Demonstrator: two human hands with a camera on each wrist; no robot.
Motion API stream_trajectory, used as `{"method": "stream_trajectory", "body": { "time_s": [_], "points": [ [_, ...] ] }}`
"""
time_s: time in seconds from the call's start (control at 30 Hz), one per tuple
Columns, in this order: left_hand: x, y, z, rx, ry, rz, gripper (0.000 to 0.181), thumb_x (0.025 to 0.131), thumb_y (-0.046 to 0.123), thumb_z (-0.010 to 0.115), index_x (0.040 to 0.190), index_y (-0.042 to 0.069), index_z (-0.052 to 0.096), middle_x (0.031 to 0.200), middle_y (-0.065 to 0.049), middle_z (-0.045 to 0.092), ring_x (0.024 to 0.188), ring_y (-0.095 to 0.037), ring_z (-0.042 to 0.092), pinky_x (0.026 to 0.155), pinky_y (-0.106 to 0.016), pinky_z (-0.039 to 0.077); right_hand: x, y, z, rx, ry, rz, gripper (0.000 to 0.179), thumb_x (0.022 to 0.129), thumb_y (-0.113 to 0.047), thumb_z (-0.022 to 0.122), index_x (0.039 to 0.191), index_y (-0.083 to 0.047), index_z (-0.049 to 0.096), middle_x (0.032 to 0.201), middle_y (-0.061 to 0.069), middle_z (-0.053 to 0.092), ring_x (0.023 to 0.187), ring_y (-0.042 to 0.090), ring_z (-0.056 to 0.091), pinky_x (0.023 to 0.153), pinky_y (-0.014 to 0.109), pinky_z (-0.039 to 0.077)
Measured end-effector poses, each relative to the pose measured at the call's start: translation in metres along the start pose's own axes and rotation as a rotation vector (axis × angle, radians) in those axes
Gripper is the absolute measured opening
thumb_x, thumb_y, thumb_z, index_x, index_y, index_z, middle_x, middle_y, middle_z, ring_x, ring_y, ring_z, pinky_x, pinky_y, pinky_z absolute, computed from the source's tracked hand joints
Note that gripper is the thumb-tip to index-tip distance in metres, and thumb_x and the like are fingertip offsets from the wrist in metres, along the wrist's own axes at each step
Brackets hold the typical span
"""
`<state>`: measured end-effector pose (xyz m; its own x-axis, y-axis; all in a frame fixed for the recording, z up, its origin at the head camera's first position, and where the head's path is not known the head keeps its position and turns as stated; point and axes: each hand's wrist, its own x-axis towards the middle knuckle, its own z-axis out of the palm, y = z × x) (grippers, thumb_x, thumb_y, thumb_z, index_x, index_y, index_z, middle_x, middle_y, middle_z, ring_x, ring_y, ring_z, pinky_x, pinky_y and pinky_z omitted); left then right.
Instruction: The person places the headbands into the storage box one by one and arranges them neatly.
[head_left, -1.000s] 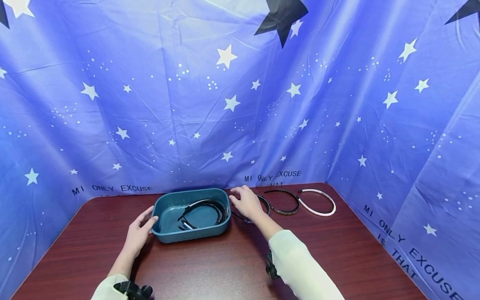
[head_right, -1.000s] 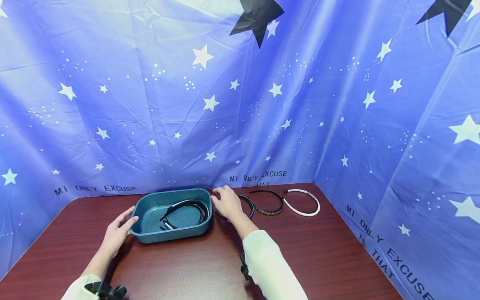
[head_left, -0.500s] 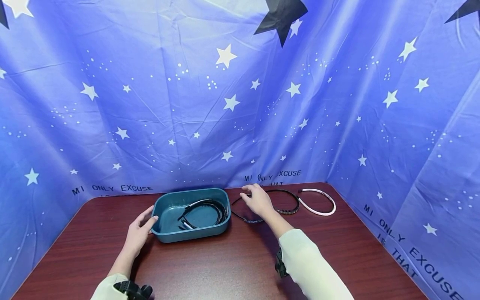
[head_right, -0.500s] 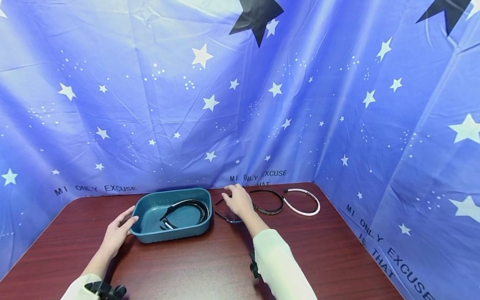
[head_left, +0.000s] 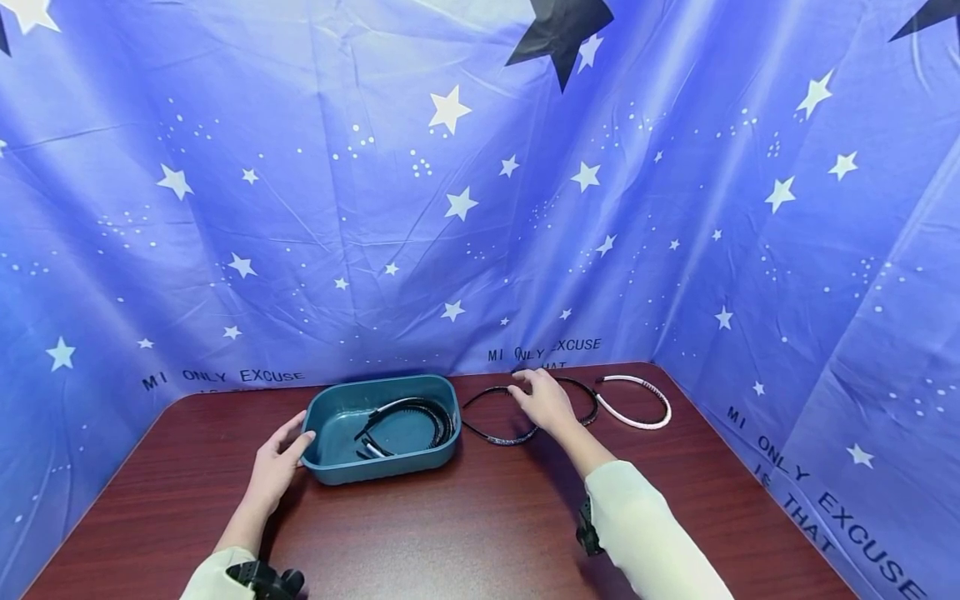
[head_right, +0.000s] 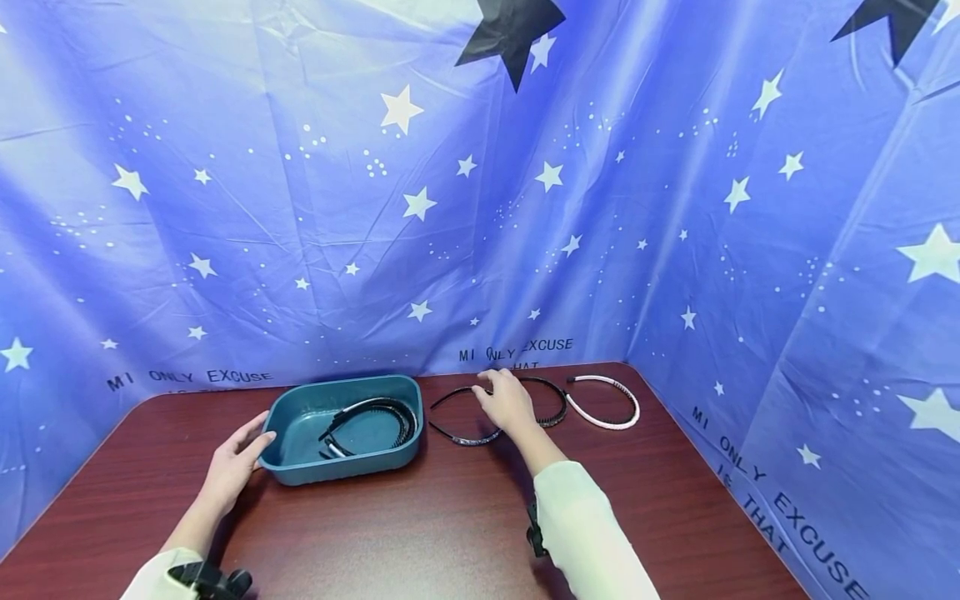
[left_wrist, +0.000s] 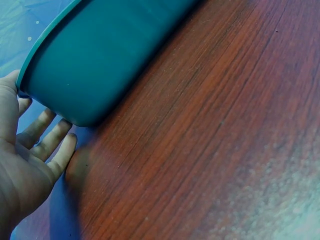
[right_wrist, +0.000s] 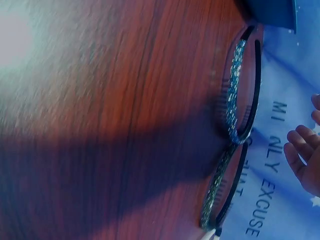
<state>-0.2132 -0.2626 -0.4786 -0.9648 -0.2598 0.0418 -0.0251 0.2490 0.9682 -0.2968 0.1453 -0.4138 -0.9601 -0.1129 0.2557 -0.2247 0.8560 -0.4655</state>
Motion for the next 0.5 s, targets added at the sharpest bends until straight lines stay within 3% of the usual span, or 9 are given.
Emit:
{"method": "stream_trajectory", "body": {
  "time_s": [0.2,0.5],
  "points": [
    [0.000,0.000,0.000,0.002,0.002,-0.004,0.055,0.095,0.032,0.053,0.143,0.010,0.038,0.135,-0.022,0.045,0.082,0.011,0.052,0.068,-0.015,0.051,-0.002,0.018,-0.006,-0.008,0.015,0.026,0.034,0.092,-0.034,0.058,0.119,-0.016,0.063,0.115,0.008,0.060,0.097,0.025,0.060,0.079,0.043,0.048],
    [0.001,0.001,0.000,0.003,-0.009,-0.017,0.053,0.096,0.029,0.052,0.144,0.013,0.038,0.136,-0.020,0.045,0.082,0.011,0.052,0.069,-0.014,0.051,-0.008,0.043,-0.020,-0.017,0.061,0.028,0.036,0.090,-0.032,0.060,0.118,-0.010,0.063,0.116,0.013,0.060,0.101,0.028,0.058,0.085,0.046,0.047]
  ]
}}
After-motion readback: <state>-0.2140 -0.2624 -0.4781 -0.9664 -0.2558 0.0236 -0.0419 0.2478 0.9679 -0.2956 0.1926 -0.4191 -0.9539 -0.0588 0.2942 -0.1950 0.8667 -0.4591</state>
